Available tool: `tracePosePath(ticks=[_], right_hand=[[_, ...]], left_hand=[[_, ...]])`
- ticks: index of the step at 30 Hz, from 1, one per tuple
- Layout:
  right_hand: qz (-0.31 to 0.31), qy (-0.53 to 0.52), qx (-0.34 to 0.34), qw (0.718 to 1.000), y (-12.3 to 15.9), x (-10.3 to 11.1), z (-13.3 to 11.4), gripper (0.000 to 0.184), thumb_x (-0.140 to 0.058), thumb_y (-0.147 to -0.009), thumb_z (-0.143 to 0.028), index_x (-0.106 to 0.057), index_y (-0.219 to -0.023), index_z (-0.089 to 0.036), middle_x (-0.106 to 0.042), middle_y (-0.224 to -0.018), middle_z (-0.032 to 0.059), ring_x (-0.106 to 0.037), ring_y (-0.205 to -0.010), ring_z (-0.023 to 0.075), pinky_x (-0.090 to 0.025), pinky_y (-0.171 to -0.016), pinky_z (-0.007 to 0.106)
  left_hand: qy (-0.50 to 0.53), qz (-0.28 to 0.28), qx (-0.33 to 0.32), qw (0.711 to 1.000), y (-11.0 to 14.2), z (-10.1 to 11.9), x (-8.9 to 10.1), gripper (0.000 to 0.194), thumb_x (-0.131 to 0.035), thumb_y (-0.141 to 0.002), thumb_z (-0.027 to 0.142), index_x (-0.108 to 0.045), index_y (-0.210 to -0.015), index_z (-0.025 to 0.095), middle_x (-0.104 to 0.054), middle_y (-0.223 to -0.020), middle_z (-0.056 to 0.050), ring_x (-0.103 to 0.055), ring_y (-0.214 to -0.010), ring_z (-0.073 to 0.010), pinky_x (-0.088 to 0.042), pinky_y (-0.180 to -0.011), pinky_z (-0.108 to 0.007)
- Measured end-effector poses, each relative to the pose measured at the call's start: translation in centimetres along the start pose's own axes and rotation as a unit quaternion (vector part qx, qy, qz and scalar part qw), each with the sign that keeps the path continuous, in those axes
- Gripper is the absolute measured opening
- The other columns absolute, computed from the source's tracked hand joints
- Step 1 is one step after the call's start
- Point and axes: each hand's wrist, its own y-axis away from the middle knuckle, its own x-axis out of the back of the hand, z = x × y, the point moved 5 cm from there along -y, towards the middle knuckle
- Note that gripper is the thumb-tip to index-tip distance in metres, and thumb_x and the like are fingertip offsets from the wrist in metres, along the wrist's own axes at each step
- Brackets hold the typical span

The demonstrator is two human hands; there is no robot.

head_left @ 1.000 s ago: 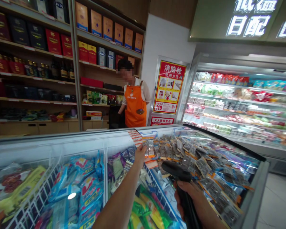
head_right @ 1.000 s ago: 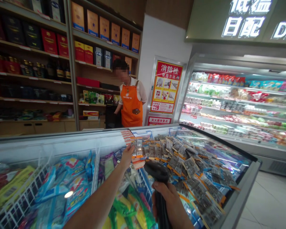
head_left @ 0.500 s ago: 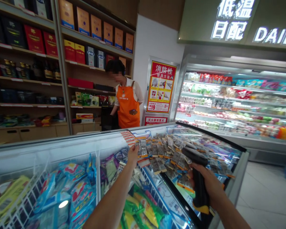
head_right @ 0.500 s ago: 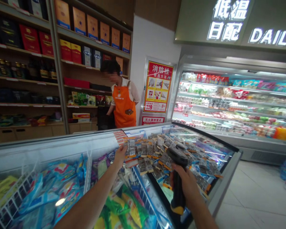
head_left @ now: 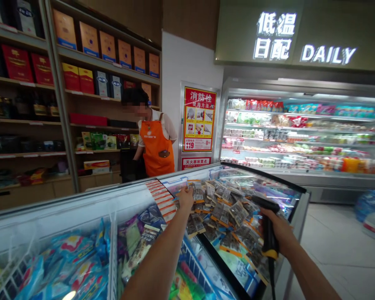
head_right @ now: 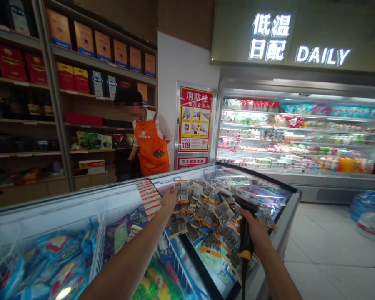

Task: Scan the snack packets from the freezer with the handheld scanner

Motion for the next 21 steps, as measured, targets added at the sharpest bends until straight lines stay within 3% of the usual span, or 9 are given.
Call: tracePosePath(ticks=[4,9,14,17,21], right_hand=[[0.002,-0.003,-0.003,1.000,-1.0,0.7,0.0,0.023,-0.065,-0.062,-0.034,-0.052,-0.068,-0.017,-0.054,-0.041,-0.0034,-0.048,-0.034,0.0117,-0.038,-0.031,0.022],[0.008,-0.020,-0.003,1.000,-1.6,1.3,0.4,0.022,-0.066,-0.062,-0.033,-0.051,-0.069,-0.017,-0.054,-0.041,-0.0042,-0.049,-0.035,0.0111,-0.038,-0.032,0.021],[0.001,-0.026,-0.008,1.000,-1.0,1.1,0.2,0.022,-0.065,-0.063,-0.033,-0.052,-0.068,-0.016,-0.054,-0.042,-0.0037,-0.049,-0.035,0.0111,-0.039,-0.032,0.021],[-0.008,-0.028,-0.007,1.000,0.0,0.7,-0.4,0.022,-0.065,-0.064,-0.034,-0.051,-0.066,-0.017,-0.053,-0.042,-0.0040,-0.048,-0.035,0.0107,-0.039,-0.032,0.021],[-0.015,-0.021,0.020,0.999,1.5,-0.2,-1.4,0.023,-0.065,-0.061,-0.035,-0.052,-0.066,-0.017,-0.054,-0.042,-0.0032,-0.049,-0.034,0.0119,-0.038,-0.031,0.022]], left_hand=[[-0.103,0.008,0.012,0.995,0.7,1.3,-1.1,0.043,-0.039,-0.081,0.032,-0.045,-0.119,0.012,-0.057,-0.113,-0.012,-0.052,-0.104,-0.0212,-0.039,-0.085,-0.031],[-0.231,-0.040,-0.069,0.970,2.6,1.7,-1.9,0.040,-0.034,-0.083,0.032,-0.046,-0.119,0.020,-0.046,-0.128,-0.009,-0.038,-0.119,-0.0244,-0.027,-0.096,-0.046],[-0.252,-0.033,-0.087,0.963,3.4,1.7,-1.7,0.042,-0.030,-0.085,0.031,-0.041,-0.123,0.018,-0.034,-0.136,-0.012,-0.028,-0.125,-0.0231,-0.024,-0.099,-0.047],[-0.263,-0.059,-0.125,0.955,3.7,2.1,-1.4,0.041,-0.030,-0.085,0.033,-0.045,-0.120,0.020,-0.034,-0.136,-0.010,-0.027,-0.126,-0.0242,-0.021,-0.099,-0.050],[-0.240,-0.052,-0.132,0.960,4.0,1.6,0.6,0.046,-0.025,-0.086,0.036,-0.040,-0.125,0.018,-0.033,-0.137,-0.010,-0.025,-0.127,-0.0236,-0.024,-0.100,-0.047]])
